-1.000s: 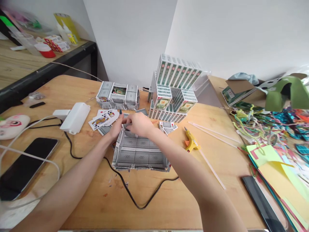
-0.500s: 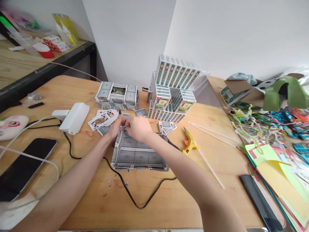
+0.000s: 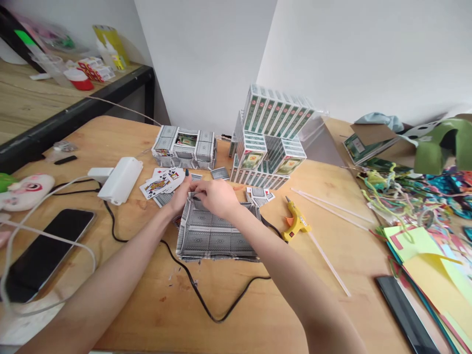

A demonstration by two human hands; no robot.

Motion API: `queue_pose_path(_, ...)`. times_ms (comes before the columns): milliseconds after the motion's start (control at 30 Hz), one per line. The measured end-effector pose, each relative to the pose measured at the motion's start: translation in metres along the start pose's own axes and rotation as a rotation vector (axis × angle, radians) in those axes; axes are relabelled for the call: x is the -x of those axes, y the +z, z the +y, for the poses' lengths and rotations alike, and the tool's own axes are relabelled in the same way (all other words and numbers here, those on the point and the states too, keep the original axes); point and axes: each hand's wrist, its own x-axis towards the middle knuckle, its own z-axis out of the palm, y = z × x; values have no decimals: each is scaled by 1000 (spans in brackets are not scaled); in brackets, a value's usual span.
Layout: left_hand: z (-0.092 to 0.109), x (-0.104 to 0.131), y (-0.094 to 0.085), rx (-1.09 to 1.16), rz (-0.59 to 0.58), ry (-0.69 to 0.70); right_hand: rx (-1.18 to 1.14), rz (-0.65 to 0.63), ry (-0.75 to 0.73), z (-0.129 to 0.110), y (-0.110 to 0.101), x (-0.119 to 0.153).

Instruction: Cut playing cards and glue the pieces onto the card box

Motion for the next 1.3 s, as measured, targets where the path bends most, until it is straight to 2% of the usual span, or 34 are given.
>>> queue_pose_path(233, 1, -1, 0, 6, -25, -64, 290, -144, -55, -7, -11, 4)
queue_pose_path(400, 0, -1, 0, 8, 42, -27, 411, -242, -81, -18, -17, 0)
queue_pose_path(500, -2, -1, 0, 3, 72, -23, 437, -254, -78, -24, -18, -2)
queue_pose_path(633, -7, -2, -3, 13, 87, -93, 457, -263, -73, -29, -19, -3)
queue_pose_path(800, -12, -3, -6, -5, 172, -101, 450, -270, -70, -32, -21, -4)
queue_pose_path(933, -7, -1, -2, 25, 115, -98, 427, -263, -66, -33, -21, -3)
queue_pose_path(1033, -3, 1, 1, 25, 131, -55, 410, -252, -63, -32, -19, -1)
queue_pose_path(1300, 3, 2, 1, 26, 120, -58, 408, -220, -55, -24, -15, 3)
